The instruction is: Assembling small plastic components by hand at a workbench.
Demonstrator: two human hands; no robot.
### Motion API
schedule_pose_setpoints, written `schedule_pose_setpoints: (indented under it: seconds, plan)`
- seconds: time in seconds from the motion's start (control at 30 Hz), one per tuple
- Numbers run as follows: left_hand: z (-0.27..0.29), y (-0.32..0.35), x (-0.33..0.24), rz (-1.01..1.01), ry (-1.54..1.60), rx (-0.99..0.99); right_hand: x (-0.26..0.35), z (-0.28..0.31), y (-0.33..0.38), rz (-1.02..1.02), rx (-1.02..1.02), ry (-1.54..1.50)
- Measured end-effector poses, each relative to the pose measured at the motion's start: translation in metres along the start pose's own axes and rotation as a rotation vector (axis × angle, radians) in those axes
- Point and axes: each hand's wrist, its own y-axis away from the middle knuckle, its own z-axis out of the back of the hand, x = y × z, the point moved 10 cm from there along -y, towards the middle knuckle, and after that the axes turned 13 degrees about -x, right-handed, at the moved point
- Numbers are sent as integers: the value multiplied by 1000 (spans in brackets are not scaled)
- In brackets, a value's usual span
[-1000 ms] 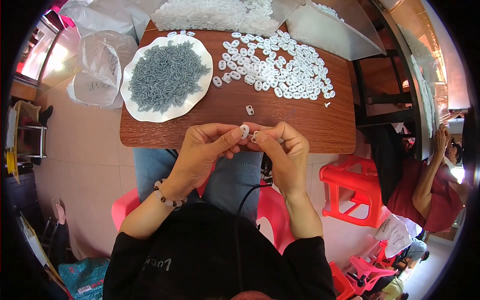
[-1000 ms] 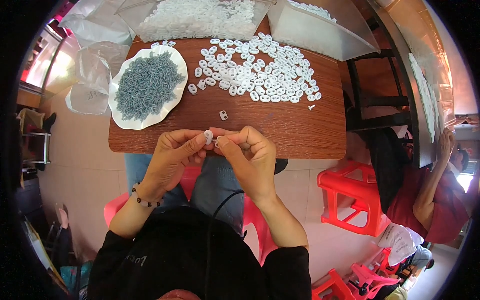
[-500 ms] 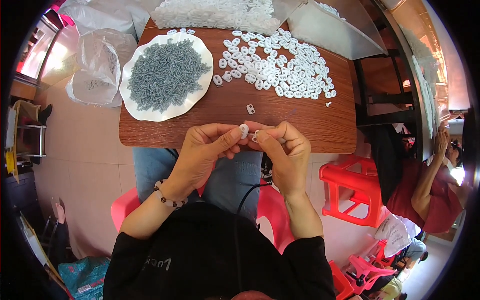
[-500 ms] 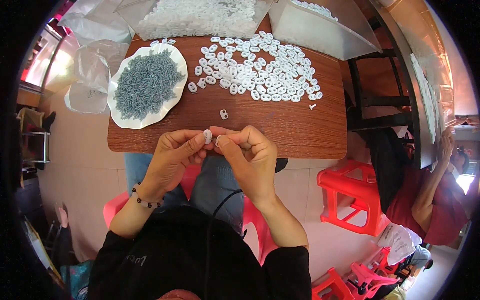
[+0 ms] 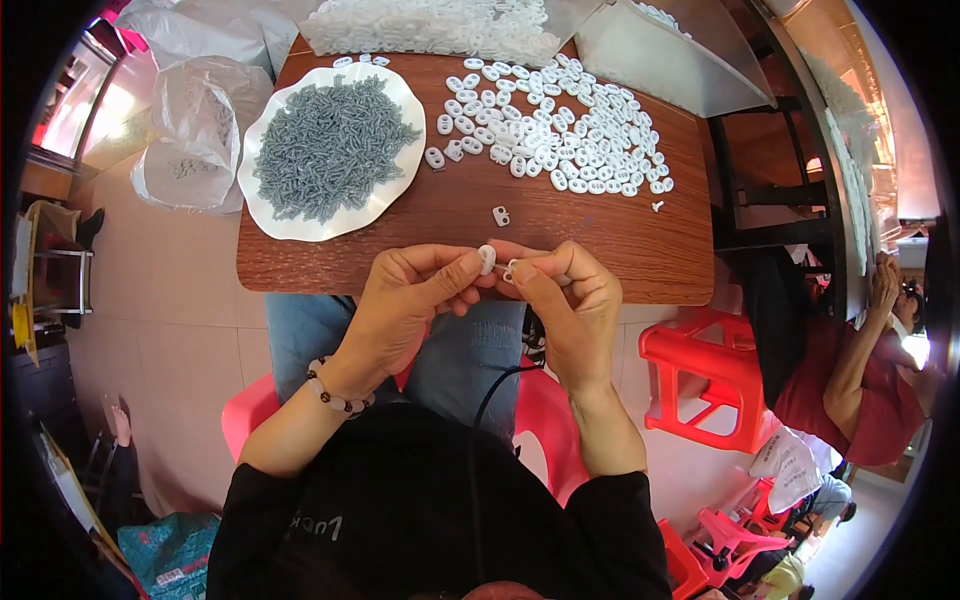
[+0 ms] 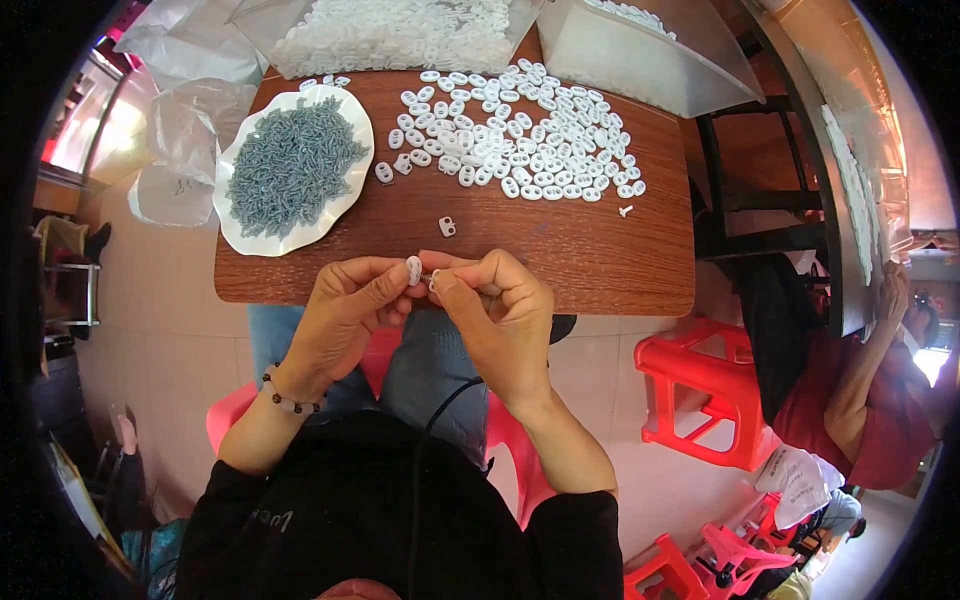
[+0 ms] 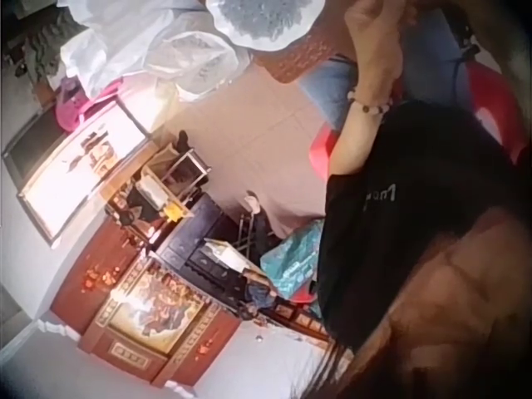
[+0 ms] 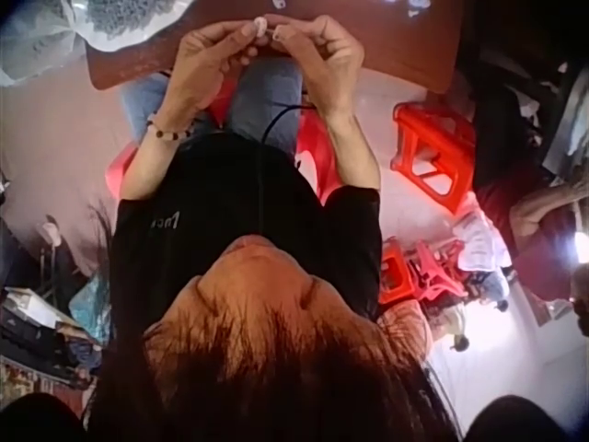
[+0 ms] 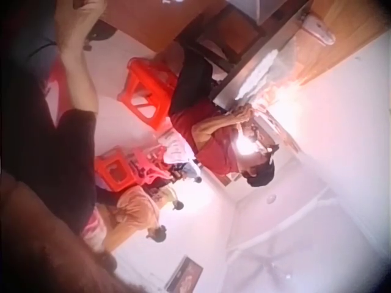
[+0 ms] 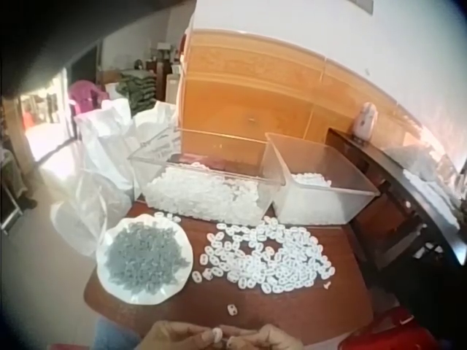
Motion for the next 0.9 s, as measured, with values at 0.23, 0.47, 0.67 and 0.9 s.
schedule_pose_setpoints:
  seconds: [0.23, 0.47, 0.67, 0.9]
  plan:
    - [1, 0, -1, -17, -12, -14, 0, -1, 0, 7, -8, -2]
    - [1, 2, -8, -96, -69, -31, 0, -3, 1, 8, 9, 6]
    - [2, 6, -18, -212, -167, -56, 1, -5, 5, 29, -4, 5]
    - [0, 12, -19, -283, -205, -57, -5, -7, 8, 8, 14, 19]
